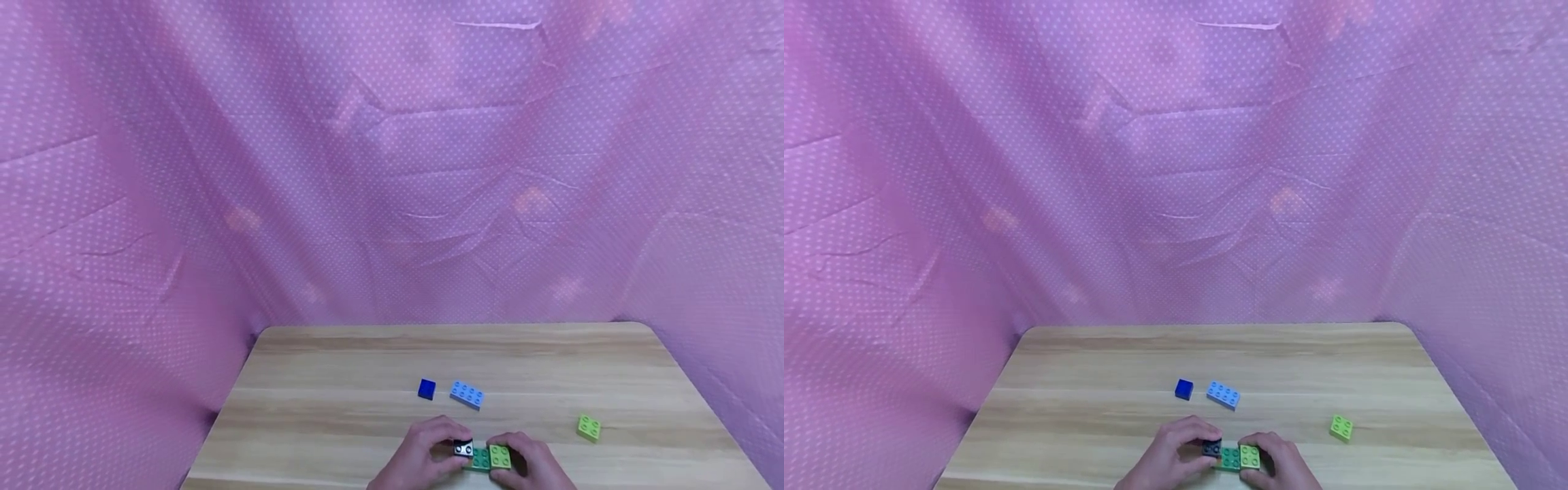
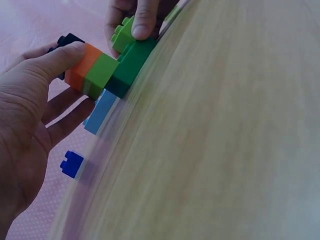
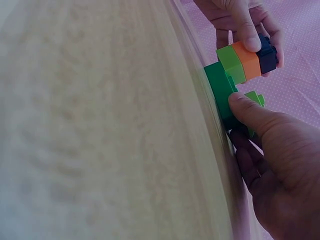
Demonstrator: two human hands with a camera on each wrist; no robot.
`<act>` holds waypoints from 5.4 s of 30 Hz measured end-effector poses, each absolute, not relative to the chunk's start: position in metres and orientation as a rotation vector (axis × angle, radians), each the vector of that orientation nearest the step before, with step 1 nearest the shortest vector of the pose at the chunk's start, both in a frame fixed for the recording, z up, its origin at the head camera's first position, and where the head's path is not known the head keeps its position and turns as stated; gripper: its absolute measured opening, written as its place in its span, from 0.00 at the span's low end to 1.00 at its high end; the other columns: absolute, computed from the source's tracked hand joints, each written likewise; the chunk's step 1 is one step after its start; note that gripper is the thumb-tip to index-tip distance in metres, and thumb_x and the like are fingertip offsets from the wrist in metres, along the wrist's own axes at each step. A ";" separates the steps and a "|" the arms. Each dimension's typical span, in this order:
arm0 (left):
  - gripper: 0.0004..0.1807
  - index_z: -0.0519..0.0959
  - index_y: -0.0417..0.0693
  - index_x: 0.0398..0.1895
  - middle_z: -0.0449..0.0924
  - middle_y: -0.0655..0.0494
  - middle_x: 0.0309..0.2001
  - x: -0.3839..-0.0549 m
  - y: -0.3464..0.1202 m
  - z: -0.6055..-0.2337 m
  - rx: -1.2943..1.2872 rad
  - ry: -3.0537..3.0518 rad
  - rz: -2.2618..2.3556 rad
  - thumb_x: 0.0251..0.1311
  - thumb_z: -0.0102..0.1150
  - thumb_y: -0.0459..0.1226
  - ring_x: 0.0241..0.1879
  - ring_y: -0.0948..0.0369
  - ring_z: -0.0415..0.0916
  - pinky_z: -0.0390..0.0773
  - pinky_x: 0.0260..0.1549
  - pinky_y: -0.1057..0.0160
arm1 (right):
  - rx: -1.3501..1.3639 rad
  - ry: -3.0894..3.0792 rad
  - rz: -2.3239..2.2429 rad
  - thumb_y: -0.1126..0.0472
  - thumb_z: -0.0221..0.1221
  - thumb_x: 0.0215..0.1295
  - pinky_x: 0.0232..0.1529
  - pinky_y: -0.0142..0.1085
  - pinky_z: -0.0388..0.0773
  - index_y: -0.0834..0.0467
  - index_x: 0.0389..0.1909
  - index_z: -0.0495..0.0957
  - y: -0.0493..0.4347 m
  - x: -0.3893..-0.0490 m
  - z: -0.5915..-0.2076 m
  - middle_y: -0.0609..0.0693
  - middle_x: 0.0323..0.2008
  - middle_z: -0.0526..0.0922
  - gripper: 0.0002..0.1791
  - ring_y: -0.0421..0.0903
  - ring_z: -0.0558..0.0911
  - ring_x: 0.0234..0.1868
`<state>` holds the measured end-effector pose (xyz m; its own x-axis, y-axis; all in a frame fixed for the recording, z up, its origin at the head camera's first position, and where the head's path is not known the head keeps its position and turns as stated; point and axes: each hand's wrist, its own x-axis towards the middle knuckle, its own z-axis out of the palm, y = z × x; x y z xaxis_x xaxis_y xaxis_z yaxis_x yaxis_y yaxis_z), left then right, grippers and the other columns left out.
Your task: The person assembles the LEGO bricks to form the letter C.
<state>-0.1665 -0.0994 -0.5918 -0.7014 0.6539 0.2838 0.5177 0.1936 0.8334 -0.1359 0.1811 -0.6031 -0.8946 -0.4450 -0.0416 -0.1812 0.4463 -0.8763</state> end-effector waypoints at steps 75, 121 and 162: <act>0.41 0.66 0.53 0.80 0.56 0.46 0.83 -0.247 -0.119 -0.628 0.453 3.018 1.417 0.69 0.65 0.57 0.83 0.42 0.47 0.52 0.74 0.28 | -0.475 2.381 -1.458 0.48 0.71 0.68 0.50 0.29 0.78 0.53 0.61 0.82 0.187 -0.134 -0.610 0.45 0.53 0.85 0.24 0.36 0.81 0.50; 0.24 0.86 0.51 0.58 0.84 0.61 0.52 -0.202 -0.111 -0.619 0.432 2.606 1.909 0.58 0.79 0.40 0.51 0.61 0.81 0.84 0.45 0.67 | -0.530 2.306 -1.557 0.51 0.69 0.71 0.47 0.29 0.81 0.57 0.61 0.81 0.187 -0.136 -0.612 0.50 0.53 0.84 0.23 0.36 0.82 0.48; 0.26 0.84 0.62 0.59 0.86 0.66 0.51 -0.155 -0.074 -0.604 0.938 2.505 1.919 0.57 0.79 0.37 0.50 0.64 0.83 0.82 0.47 0.61 | -0.476 2.409 -1.485 0.45 0.71 0.68 0.50 0.30 0.80 0.52 0.60 0.82 0.181 -0.137 -0.610 0.44 0.53 0.85 0.25 0.35 0.81 0.49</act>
<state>-0.1552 -0.0742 -0.6038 -0.8272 0.3439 0.4444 0.5186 0.1628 0.8394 -0.1373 0.1810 -0.6103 -0.9093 -0.4123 -0.0568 -0.1345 0.4203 -0.8973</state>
